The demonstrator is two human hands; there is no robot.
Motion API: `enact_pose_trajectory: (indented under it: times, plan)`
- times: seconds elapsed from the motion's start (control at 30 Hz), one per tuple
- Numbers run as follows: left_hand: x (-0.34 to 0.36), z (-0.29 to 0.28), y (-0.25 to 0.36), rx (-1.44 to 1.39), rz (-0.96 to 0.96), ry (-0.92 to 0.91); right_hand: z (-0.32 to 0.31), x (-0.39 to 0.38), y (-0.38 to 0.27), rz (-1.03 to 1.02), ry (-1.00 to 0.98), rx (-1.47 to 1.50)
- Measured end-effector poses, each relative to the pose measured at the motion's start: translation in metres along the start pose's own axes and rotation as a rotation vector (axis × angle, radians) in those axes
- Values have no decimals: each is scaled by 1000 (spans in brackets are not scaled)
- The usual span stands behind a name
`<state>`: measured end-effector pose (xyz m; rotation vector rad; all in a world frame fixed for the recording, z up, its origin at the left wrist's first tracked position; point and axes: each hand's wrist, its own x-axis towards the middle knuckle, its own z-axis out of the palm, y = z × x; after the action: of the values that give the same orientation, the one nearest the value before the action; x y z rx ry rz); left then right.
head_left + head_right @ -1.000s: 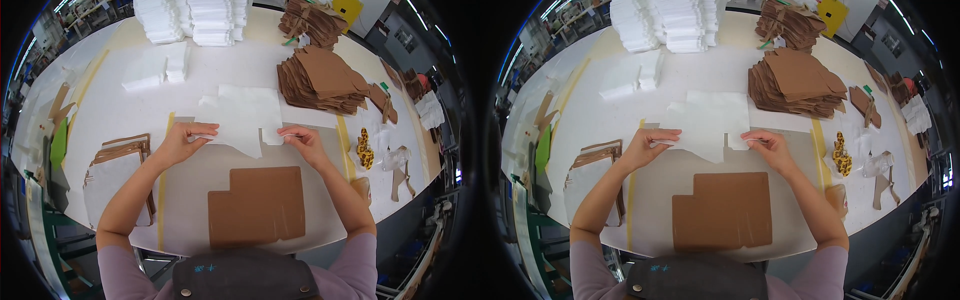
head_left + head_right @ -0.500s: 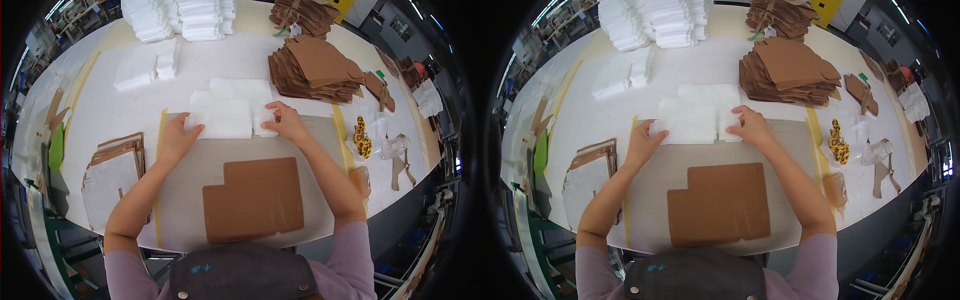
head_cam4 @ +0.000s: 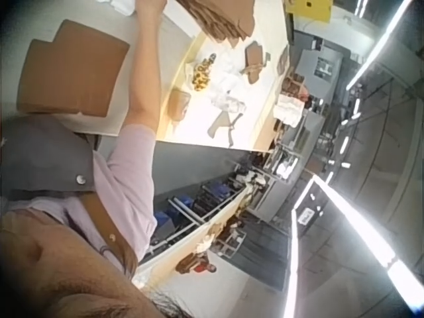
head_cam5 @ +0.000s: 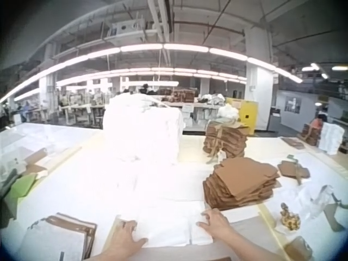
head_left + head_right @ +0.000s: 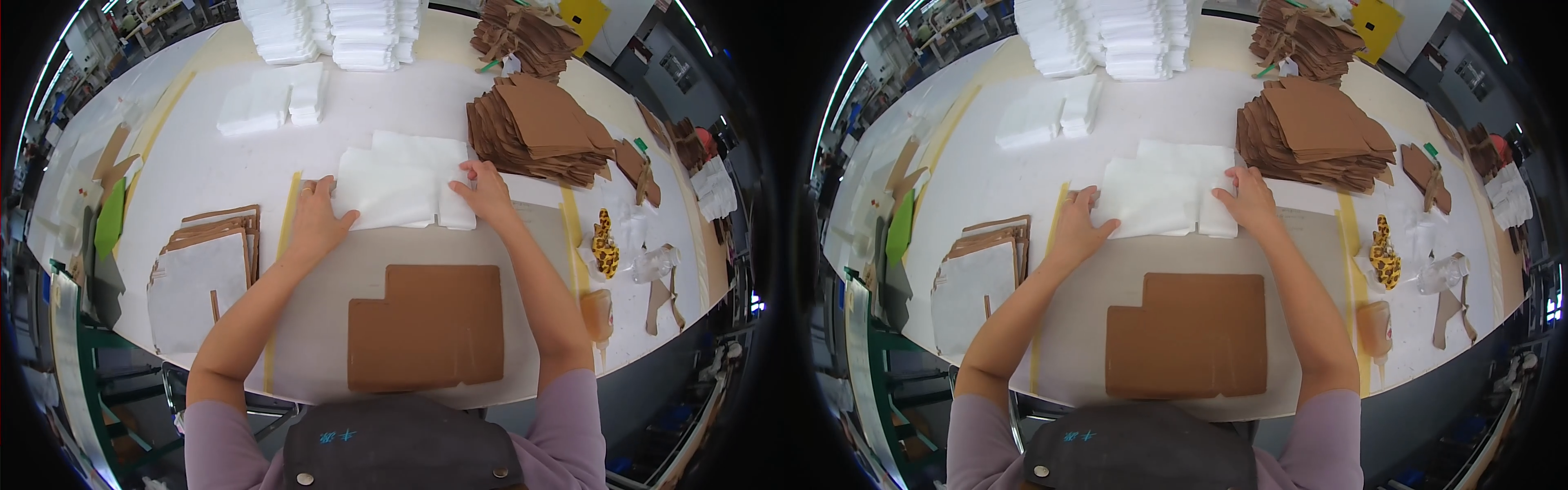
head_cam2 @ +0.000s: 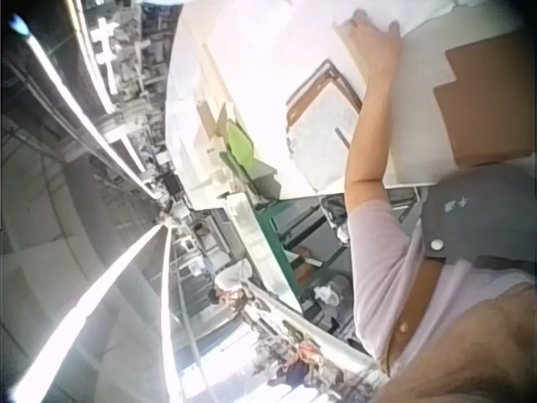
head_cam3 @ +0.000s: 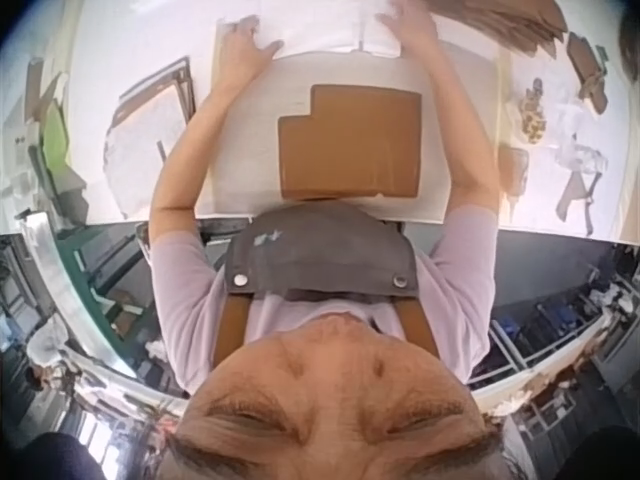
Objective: Applying glue to leather cutouts and attaching white fabric backing material.
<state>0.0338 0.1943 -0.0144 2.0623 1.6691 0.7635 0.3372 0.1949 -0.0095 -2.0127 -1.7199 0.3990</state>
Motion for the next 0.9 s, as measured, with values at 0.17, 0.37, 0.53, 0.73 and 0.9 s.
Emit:
enact_pose_trajectory:
  times: [0.17, 0.37, 0.53, 0.73, 0.9]
  plan:
    - [19, -8, -2, 127, -71, -204, 5, 7, 0, -22, -30, -22]
    - [22, -18, 11, 258, -147, -271, -13, -11, -6, 281, -45, 377]
    - [19, -29, 17, 180, -308, -391, -12, -39, 0, 199, -147, 381]
    - [2, -21, 10, -507, -361, -233, -27, -60, -12, 30, -114, 658]
    - [-82, -44, 33, -782, -64, -213, -73, -138, -21, 50, -310, 565]
